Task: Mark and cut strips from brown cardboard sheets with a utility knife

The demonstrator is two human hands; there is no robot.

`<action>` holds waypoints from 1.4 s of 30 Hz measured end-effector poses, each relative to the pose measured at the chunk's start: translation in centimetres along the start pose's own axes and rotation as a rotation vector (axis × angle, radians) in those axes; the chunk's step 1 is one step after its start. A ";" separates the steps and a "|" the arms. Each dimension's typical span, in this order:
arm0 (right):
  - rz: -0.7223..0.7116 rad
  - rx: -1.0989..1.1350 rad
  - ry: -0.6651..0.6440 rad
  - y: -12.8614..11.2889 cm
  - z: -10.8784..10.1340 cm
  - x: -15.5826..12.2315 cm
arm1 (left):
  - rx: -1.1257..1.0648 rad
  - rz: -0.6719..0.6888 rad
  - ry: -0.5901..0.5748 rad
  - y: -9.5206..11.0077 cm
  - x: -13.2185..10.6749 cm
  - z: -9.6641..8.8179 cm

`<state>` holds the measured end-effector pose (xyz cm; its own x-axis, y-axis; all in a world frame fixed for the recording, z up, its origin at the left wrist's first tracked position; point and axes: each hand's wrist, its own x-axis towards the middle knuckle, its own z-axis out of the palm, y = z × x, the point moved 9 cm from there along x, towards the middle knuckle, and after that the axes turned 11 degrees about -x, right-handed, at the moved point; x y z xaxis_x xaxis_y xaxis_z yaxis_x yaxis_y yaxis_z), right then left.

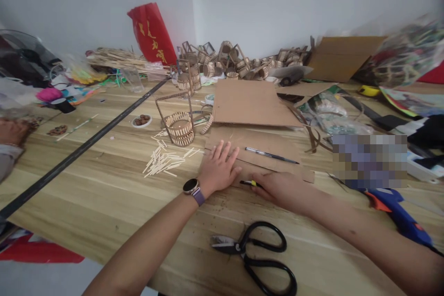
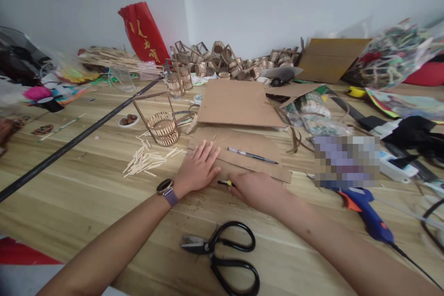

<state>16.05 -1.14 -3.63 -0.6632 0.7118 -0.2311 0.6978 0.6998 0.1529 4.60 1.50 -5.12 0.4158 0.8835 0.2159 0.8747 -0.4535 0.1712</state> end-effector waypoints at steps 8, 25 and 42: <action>0.009 0.018 -0.010 0.1 0.2 0.1 | -0.057 -0.035 -0.145 -0.1 0.4 0.2; -0.018 -0.001 0.005 -0.2 0.1 0.0 | -0.068 -0.086 -0.010 0.0 2.8 -0.1; -0.046 -0.167 -0.138 -2.0 -2.0 1.6 | -0.045 -0.033 0.084 0.4 2.7 0.1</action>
<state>13.04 -1.28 -2.41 -0.6420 0.6723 -0.3686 0.6059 0.7394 0.2935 6.08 3.70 -4.59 0.3632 0.8858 0.2887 0.8745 -0.4310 0.2222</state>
